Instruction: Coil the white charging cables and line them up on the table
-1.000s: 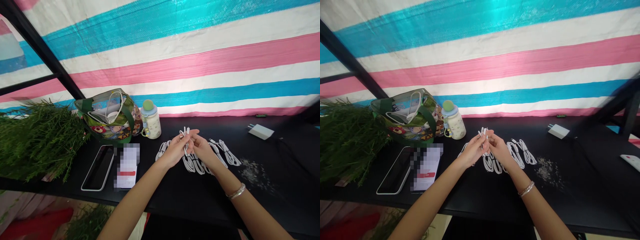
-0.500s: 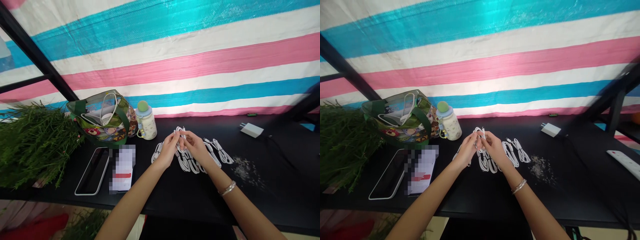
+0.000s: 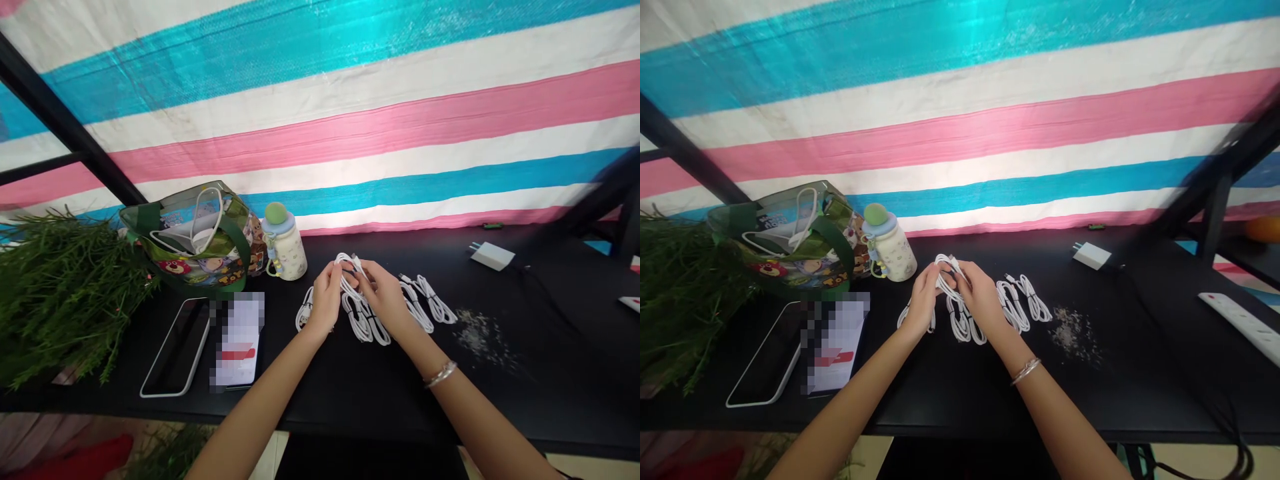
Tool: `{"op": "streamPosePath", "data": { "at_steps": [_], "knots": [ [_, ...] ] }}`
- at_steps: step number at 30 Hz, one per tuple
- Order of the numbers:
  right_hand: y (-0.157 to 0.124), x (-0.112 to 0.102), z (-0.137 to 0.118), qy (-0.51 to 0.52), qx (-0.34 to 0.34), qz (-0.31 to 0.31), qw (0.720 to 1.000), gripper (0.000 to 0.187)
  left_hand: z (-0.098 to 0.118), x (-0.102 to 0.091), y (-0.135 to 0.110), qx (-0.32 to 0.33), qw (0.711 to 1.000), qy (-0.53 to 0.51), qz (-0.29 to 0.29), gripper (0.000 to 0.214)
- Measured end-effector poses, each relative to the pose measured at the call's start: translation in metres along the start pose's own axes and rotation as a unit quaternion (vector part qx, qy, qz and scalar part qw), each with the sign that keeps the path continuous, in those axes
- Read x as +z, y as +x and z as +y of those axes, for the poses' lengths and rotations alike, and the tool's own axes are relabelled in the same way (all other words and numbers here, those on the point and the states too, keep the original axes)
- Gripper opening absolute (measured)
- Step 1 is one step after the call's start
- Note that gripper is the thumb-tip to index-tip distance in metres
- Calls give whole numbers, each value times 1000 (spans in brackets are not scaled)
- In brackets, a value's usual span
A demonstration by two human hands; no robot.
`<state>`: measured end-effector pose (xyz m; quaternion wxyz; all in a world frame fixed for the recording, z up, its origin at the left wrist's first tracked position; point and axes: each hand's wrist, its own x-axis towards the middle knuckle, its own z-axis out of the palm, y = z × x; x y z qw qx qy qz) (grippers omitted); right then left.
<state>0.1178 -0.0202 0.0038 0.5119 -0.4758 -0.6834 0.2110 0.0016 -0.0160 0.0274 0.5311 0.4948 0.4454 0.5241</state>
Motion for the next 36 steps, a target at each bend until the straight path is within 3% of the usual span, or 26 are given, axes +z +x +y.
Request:
{"op": "streamPosePath", "data": {
  "at_steps": [5, 12, 17, 23, 29, 36],
  "knots": [
    [-1, 2, 4, -35, -24, 15, 999, 28, -2, -6, 1, 84, 986, 142, -21, 23],
    [-3, 3, 11, -81, -28, 23, 996, 34, 2, -13, 0, 96, 933, 345, -28, 18],
    [-2, 2, 9, -100, -36, 4, 994, 35, 5, -14, 1, 76, 933, 352, -22, 17],
    [-4, 6, 5, -136, -31, -2, 990, 37, 4, -14, 2, 95, 934, 343, -25, 26],
    [-5, 6, 6, -126, -31, -4, 992, 38, 3, -15, 1, 107, 937, 332, -13, 39],
    [-5, 6, 2, -94, -31, 9, 995, 39, 0, -14, 2, 124, 930, 347, -7, 34]
  ]
}}
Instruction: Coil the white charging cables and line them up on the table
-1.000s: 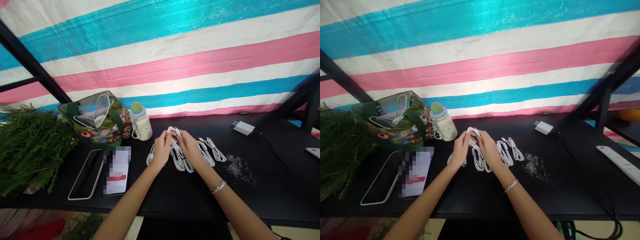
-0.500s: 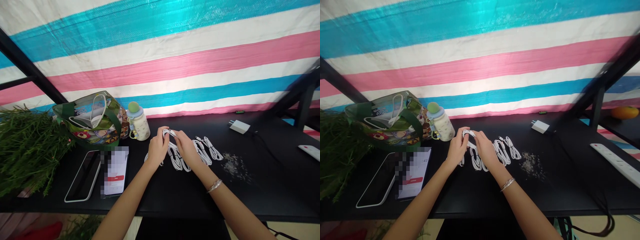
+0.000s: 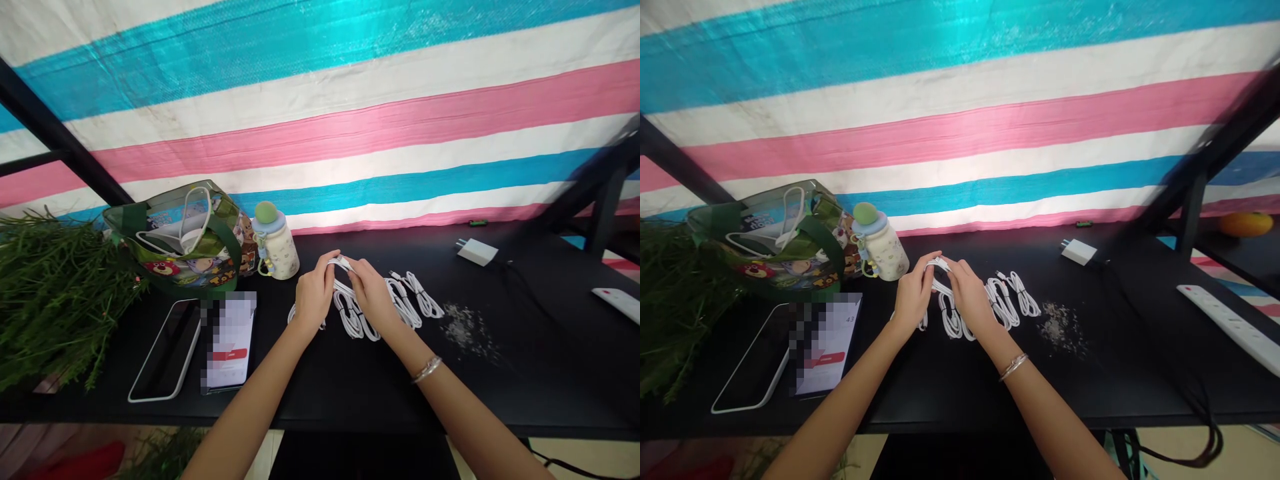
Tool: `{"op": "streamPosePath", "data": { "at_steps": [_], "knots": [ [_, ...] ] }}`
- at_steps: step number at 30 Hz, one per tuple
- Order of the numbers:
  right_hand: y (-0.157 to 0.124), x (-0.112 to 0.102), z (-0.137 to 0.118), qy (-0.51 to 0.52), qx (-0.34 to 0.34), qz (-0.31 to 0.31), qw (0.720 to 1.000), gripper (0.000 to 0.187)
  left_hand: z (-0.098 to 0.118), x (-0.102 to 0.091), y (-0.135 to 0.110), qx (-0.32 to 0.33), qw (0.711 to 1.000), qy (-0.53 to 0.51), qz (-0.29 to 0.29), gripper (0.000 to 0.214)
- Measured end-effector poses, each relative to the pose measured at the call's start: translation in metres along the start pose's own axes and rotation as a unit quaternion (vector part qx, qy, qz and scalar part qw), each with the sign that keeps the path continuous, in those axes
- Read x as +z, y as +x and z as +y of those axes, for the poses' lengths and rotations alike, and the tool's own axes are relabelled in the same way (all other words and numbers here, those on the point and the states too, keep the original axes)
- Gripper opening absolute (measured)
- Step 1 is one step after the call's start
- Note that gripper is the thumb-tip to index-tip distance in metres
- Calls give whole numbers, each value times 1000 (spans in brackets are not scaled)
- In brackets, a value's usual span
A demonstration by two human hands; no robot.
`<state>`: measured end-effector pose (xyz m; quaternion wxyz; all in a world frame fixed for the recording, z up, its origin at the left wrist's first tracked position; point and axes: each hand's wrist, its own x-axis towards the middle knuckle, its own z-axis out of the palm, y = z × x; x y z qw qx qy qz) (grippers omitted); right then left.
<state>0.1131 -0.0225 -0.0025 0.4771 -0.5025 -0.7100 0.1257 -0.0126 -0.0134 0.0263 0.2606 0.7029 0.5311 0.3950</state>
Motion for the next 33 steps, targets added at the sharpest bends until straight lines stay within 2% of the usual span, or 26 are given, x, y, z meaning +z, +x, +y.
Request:
{"op": "streamPosePath", "data": {
  "at_steps": [11, 19, 26, 30, 33],
  "knots": [
    [0, -2, -1, -3, 2, -8, 1000, 38, -2, 2, 0, 15, 1000, 22, 2, 29],
    [-1, 0, -5, 23, 2, 22, 999, 35, -2, 4, 0, 19, 999, 40, 3, 30],
    [-1, -1, -5, 82, 61, 38, 994, 20, -1, 4, 0, 6, 999, 49, 9, 22],
    [0, -3, -7, 92, 52, 27, 994, 14, -3, 6, 0, 5, 999, 23, 21, 14],
    [0, -4, -9, 111, 33, 19, 993, 14, -5, 8, 1, -5, 999, -38, 24, 10]
  ]
}}
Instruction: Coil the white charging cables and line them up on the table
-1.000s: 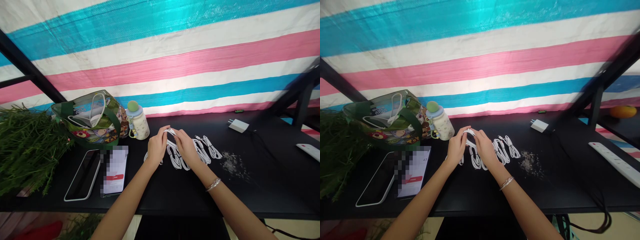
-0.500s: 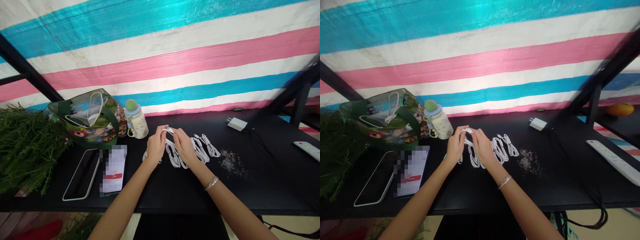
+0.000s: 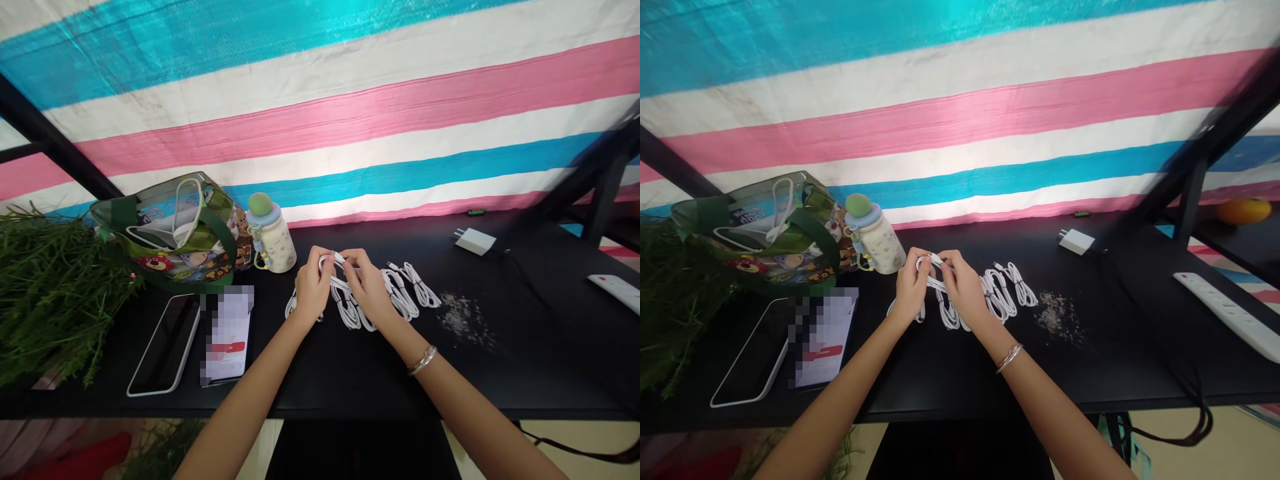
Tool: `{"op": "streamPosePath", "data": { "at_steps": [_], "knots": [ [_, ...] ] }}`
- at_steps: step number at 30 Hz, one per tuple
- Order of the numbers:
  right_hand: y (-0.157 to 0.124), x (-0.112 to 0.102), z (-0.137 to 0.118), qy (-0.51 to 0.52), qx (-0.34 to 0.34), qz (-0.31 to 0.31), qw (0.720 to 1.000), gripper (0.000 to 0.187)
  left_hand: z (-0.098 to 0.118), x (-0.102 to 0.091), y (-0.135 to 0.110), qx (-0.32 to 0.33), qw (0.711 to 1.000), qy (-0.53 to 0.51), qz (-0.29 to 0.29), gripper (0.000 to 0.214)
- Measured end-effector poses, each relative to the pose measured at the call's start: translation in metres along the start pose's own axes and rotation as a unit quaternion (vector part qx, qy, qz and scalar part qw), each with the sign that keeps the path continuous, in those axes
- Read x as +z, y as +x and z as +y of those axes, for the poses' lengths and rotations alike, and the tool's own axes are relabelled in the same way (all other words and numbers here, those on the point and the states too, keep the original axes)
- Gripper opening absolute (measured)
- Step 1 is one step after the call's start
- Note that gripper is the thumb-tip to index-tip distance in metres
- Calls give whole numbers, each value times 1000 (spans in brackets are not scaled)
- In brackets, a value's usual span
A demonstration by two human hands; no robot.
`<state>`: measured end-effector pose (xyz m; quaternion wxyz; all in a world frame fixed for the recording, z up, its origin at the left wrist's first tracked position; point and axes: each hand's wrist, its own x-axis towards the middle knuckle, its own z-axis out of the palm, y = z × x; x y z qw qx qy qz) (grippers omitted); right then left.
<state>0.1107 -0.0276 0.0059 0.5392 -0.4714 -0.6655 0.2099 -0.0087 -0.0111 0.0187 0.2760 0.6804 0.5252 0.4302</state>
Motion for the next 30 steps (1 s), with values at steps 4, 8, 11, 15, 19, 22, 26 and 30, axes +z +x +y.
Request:
{"op": "streamPosePath", "data": {
  "at_steps": [4, 8, 11, 15, 19, 22, 26, 30],
  "knots": [
    [0, 1, -1, 15, -13, -2, 1000, 13, 0, 0, 0, 12, 998, -62, 7, 9],
    [0, 2, -1, 43, -12, -8, 999, 12, 1, -1, -2, 32, 997, -67, 24, 8],
    [0, 2, -2, 90, 12, -12, 996, 14, 2, -2, -2, 43, 995, -80, 38, 9],
    [3, -2, -5, 198, 111, -26, 973, 28, 3, -2, -1, 46, 988, -137, 45, 11],
    [6, -8, -8, 301, 237, -77, 920, 46, 4, -2, 0, 47, 983, -168, 58, 12],
    [8, -9, -10, 351, 285, -86, 888, 51, 4, -2, 0, 39, 983, -166, 62, 11],
    [9, -7, -12, 399, 312, -70, 859, 50, 3, -2, 1, 23, 986, -154, 54, 9],
    [10, -6, -11, 426, 327, -77, 840, 47, 3, -1, 1, 17, 987, -151, 44, 8]
  ]
}}
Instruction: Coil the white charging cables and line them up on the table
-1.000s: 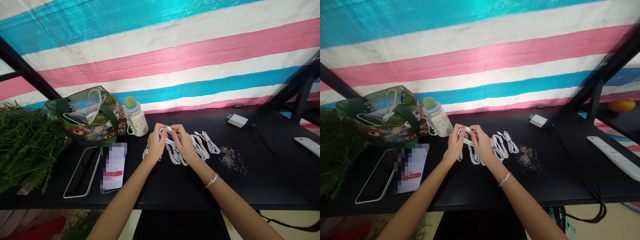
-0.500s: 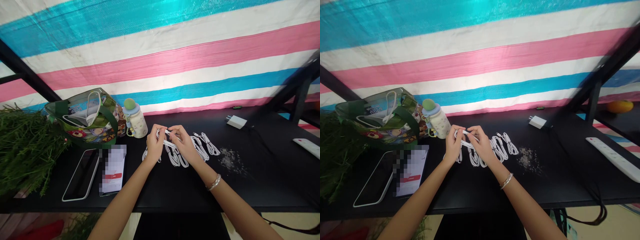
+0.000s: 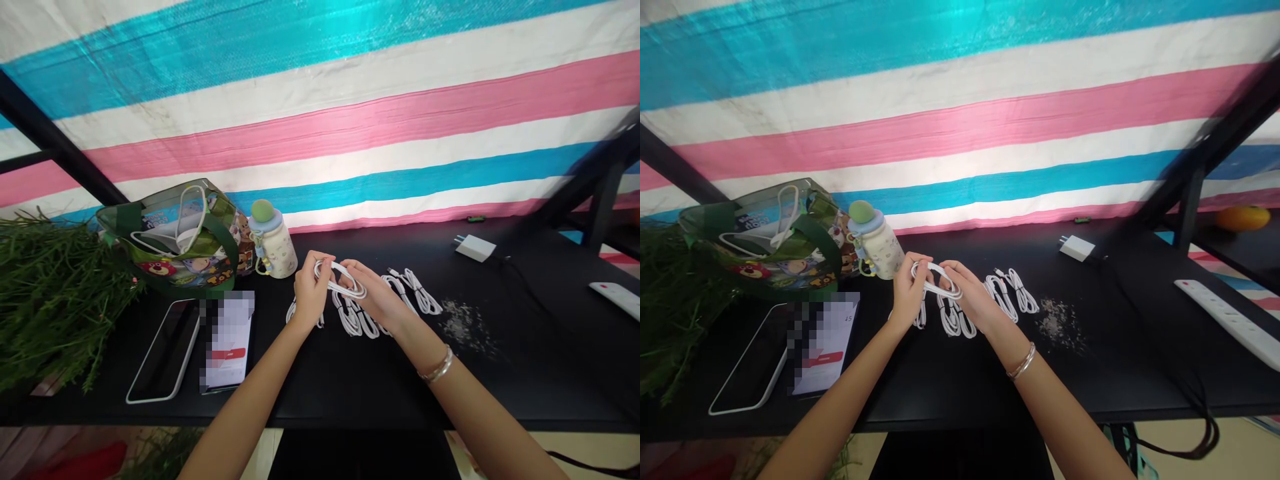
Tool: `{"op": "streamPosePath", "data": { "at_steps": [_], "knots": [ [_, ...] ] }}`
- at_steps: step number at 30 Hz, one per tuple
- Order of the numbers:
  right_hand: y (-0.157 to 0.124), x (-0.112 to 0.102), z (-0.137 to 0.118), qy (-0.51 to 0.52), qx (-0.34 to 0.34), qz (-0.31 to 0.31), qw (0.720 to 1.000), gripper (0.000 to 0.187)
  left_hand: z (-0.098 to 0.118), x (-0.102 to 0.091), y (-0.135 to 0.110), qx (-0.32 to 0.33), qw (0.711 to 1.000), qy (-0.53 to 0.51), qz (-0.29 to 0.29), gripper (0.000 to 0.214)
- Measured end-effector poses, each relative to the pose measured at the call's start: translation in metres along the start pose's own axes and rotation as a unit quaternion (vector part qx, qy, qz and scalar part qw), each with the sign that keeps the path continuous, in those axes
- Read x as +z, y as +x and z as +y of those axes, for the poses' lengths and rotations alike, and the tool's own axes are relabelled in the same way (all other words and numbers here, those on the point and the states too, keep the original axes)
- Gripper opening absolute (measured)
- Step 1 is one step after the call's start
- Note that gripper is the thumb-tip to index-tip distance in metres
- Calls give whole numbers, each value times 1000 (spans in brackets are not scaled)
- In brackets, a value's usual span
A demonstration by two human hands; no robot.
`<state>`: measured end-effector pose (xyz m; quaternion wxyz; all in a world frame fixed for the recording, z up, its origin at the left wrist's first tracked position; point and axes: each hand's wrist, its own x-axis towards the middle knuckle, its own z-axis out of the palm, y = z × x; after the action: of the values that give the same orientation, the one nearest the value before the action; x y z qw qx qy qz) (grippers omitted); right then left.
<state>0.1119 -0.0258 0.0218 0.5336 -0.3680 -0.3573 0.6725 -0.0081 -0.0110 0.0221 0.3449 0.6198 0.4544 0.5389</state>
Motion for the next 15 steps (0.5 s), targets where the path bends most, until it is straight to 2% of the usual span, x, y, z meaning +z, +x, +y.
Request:
{"op": "streamPosePath", "data": {
  "at_steps": [3, 9, 15],
  "knots": [
    [1, -2, 0, 4, -4, -7, 1000, 41, -1, 0, 1, -7, 1000, -15, -5, 8],
    [2, -5, 0, 5, -17, -50, 999, 26, -4, 1, 8, -71, 988, -135, -15, 25],
    [-1, -4, 2, 27, -33, -79, 996, 37, -5, 2, 11, -122, 973, -196, 21, 25]
  ]
}}
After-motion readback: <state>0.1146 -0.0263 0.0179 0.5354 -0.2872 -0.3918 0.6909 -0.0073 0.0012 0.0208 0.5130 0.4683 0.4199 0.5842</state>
